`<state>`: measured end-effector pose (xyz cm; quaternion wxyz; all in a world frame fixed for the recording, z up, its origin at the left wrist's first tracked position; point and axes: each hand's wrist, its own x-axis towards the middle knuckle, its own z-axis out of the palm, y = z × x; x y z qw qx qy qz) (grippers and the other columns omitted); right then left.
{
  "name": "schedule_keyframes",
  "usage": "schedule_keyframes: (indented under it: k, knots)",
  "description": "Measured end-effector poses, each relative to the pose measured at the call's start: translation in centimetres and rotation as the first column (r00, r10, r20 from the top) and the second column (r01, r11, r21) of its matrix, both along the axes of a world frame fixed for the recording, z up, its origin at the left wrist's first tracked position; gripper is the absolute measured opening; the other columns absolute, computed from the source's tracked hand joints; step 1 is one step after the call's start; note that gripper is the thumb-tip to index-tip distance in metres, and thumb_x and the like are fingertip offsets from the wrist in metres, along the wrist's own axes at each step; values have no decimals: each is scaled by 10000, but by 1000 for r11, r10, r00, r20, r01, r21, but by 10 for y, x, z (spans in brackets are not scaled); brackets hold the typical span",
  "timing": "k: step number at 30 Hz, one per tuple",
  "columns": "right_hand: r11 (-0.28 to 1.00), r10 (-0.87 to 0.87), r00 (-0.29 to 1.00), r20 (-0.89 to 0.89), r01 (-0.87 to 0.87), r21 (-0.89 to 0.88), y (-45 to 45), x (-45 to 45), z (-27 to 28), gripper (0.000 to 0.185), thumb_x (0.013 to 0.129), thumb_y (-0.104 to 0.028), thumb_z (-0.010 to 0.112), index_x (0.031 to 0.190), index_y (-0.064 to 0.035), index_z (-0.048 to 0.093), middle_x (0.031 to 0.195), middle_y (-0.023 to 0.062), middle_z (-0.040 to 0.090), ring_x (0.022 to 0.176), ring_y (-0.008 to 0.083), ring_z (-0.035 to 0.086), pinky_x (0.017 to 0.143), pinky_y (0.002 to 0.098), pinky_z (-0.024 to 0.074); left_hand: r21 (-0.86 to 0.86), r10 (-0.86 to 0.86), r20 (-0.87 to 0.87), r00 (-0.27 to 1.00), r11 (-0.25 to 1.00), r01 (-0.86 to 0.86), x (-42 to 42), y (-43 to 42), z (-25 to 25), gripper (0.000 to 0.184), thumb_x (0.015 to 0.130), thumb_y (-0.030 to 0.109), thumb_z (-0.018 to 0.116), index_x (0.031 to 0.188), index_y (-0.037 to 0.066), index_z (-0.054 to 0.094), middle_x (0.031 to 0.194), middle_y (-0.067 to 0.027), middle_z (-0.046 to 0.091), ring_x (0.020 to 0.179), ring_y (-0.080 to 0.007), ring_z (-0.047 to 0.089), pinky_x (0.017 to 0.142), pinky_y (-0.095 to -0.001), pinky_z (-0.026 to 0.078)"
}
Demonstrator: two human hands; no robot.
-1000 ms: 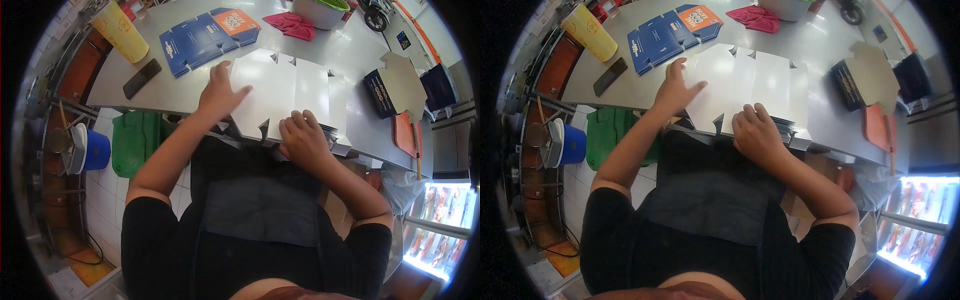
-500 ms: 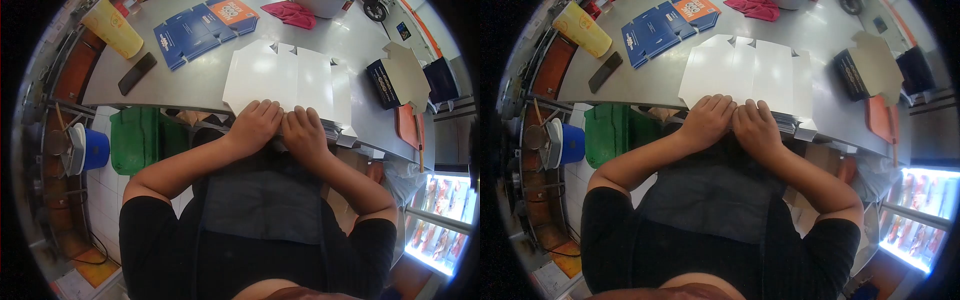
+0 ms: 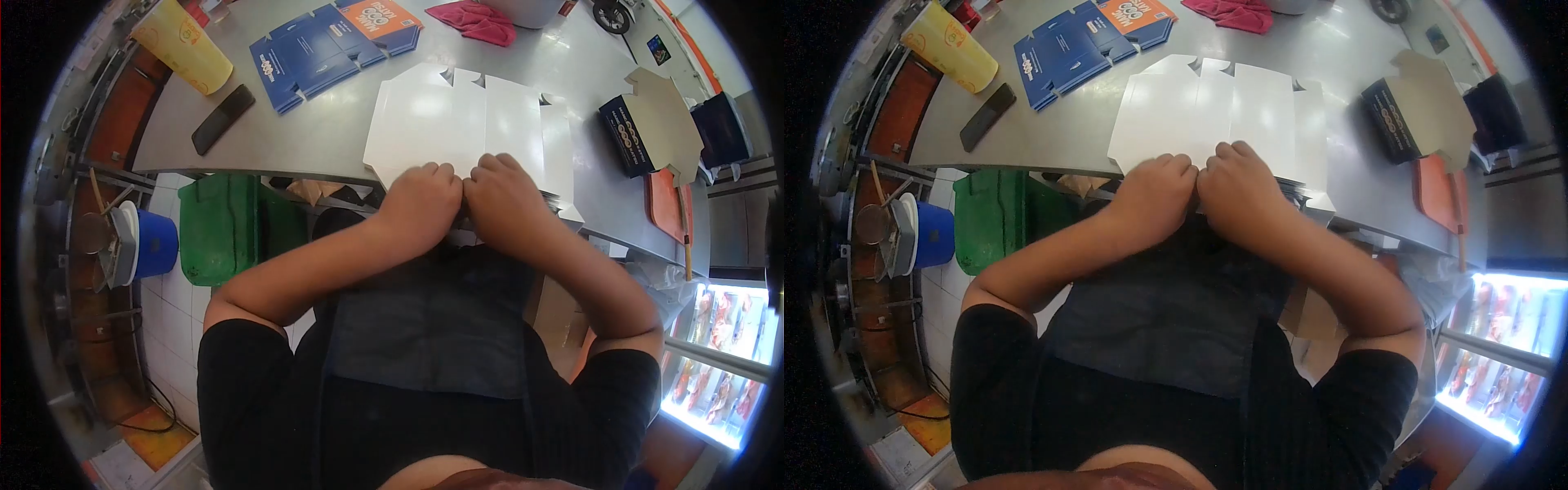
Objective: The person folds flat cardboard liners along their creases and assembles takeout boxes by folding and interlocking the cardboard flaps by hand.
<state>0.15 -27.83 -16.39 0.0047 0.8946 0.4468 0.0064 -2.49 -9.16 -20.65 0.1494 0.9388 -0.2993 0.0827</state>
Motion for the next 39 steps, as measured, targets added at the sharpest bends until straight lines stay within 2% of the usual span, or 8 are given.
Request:
schedule_keyframes:
  k: [4,11,16,22,28,33,35,39]
  knots:
    - [993,-80,963,-257,54,-109,2,28,21,152,800,-141,705,852,-15,772,939,185,755,970,380,703,843,437,554,76,-43,-276,960,995,66,37,8,34,281,891,272,716,879,-6,760,869,-217,725,797,-429,699,749,-495,561]
    - [957,-197,743,-639,4,-291,13,109,31,334,924,-332,768,998,-7,788,983,172,783,1039,322,727,889,444,545,-75,-123,-819,561,991,108,122,13,41,288,855,278,834,974,18,803,788,-88,753,665,-198,727,649,-343,514]
    - [949,-309,317,-896,48,-311,8,157,1,531,918,-515,800,1069,-7,774,1113,117,783,1065,218,718,902,331,555,-51,-73,-926,370,996,68,151,11,27,260,851,292,860,925,50,798,812,-44,756,681,-141,721,614,-303,488]
    - [830,-376,799,-469,65,-553,29,150,20,732,719,-584,928,1124,-8,730,1047,146,752,1002,290,717,865,407,549,357,214,-777,592,925,134,158,-10,50,566,716,528,929,1009,59,810,962,-87,795,813,-215,753,736,-370,558]
    - [866,-393,790,-470,148,-477,21,148,10,747,694,-532,951,1146,-7,670,1003,163,721,977,307,688,835,404,528,332,86,-640,763,927,174,154,-10,43,654,665,541,943,918,-33,757,865,-164,756,784,-280,721,731,-380,554]
    - [953,-303,724,-620,212,-217,-6,147,-5,710,706,-507,949,1110,-13,637,1023,153,697,965,290,662,813,382,511,282,76,-562,824,954,104,130,3,42,663,721,576,881,1089,43,741,1031,-139,751,947,-289,735,834,-410,565]
    - [969,-247,713,-657,179,-170,-13,142,4,808,685,-615,924,1129,0,646,1053,186,703,1001,319,681,817,392,527,252,25,-470,882,962,107,116,9,47,641,745,585,852,1124,80,739,1099,-115,738,1016,-289,728,866,-416,566]
    - [964,-267,699,-664,186,-191,-15,143,1,750,711,-571,926,1137,-24,638,1067,165,698,1007,314,667,833,394,517,284,5,-452,892,949,138,109,9,53,607,754,586,837,1121,110,746,1150,-75,713,1060,-287,715,890,-412,567]
